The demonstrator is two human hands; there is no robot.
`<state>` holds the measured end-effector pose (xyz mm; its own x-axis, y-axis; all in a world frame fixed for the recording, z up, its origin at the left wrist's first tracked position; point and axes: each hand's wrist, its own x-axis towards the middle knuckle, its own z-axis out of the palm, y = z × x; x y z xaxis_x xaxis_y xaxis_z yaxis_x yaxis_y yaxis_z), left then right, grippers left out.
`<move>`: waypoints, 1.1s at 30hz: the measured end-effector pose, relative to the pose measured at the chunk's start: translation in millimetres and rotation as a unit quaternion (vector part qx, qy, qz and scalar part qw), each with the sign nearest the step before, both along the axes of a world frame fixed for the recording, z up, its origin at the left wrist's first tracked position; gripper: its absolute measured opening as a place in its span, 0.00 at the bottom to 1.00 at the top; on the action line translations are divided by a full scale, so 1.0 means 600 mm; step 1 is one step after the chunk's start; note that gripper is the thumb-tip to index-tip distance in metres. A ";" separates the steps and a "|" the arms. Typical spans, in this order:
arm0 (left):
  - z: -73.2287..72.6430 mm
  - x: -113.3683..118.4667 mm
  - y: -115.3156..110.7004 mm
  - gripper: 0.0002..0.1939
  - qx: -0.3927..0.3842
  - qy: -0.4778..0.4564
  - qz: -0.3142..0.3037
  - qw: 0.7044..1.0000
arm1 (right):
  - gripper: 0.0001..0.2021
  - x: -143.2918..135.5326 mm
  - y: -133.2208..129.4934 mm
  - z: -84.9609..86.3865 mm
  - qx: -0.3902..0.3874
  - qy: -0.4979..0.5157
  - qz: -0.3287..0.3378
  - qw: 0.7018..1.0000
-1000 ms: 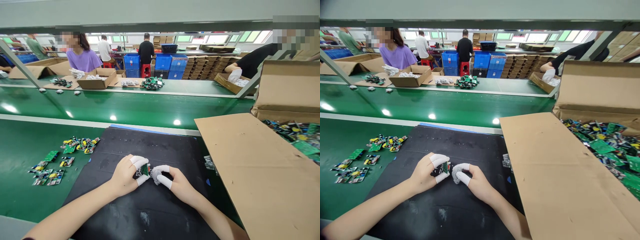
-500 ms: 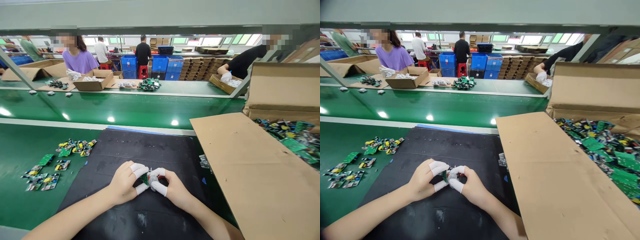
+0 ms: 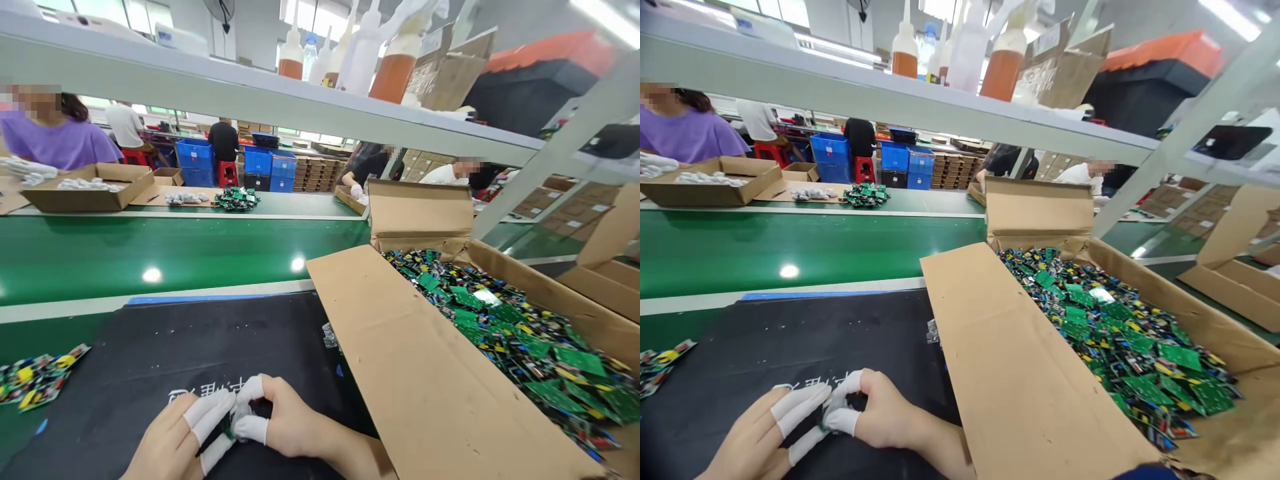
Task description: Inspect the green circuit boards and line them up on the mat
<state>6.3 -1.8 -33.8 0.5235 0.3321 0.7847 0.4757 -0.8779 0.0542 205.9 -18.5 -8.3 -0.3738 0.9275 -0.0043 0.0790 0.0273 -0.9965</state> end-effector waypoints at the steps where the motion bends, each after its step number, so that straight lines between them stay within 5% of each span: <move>1: -0.001 0.001 0.001 0.11 0.002 0.000 0.000 1.000 | 0.10 0.000 -0.001 -0.002 0.011 -0.002 0.000 1.000; 6: -0.002 0.004 0.003 0.11 -0.021 -0.010 -0.006 1.000 | 0.08 -0.005 -0.009 -0.014 0.063 -0.043 -0.021 0.997; 17: 0.022 0.005 -0.001 0.13 -0.039 0.018 0.022 0.999 | 0.02 -0.006 0.002 -0.008 0.051 -0.034 -0.039 0.997; 25: 0.025 0.006 0.004 0.14 -0.068 0.048 0.041 0.996 | 0.03 -0.011 -0.001 -0.005 0.258 -0.166 -0.109 0.946; 33: 0.022 0.001 0.008 0.15 -0.113 0.022 0.056 0.992 | 0.06 -0.002 -0.007 0.002 0.342 -0.169 -0.145 0.913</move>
